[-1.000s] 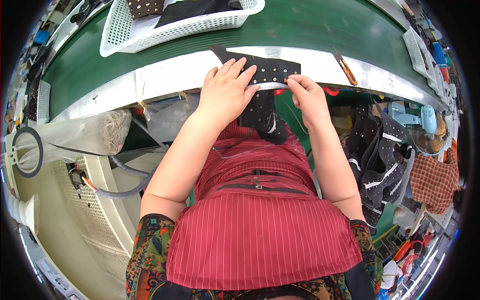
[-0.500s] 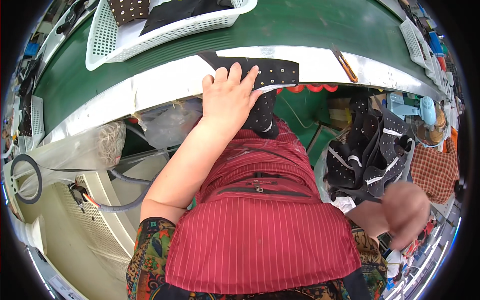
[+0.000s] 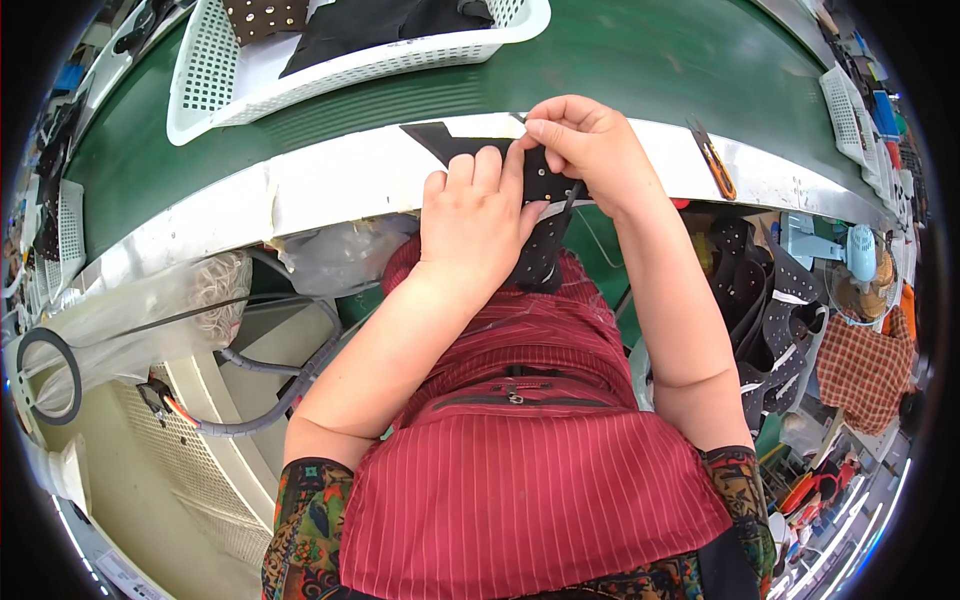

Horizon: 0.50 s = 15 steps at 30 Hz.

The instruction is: The person assembles footwear components by hand, inserting a white elastic band into a black shoe upper with gold studs. The person handles the shoe parts, aligns the elastic, and places the assembled unit into a white plastic basket on a green conveyor belt.

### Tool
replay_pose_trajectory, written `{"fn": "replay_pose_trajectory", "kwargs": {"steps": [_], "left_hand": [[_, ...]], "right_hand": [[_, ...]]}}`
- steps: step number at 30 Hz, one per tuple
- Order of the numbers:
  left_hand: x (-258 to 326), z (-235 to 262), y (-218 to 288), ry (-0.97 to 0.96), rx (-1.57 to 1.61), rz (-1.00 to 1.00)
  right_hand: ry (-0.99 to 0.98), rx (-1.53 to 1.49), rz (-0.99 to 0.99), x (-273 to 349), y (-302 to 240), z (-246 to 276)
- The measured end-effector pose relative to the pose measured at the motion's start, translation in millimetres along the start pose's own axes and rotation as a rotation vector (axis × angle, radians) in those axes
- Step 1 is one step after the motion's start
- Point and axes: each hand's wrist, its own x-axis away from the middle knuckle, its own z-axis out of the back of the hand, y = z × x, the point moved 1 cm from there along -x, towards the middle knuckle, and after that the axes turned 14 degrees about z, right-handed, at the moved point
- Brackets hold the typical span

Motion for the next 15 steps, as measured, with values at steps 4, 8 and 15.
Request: {"fn": "replay_pose_trajectory", "kwargs": {"steps": [4, 8, 15], "left_hand": [[-6, -3, -8, 0.002, 0.067, -0.014], [-6, -8, -28, 0.133, 0.099, -0.125], [-7, -20, -58, 0.24, 0.35, -0.182]], "right_hand": [[0.133, -0.162, -0.05, -7, 13, 9], [0.07, -0.086, -0.029, -7, 14, 6], [-0.1, 0.293, -0.001, -11, 9, -7]]}}
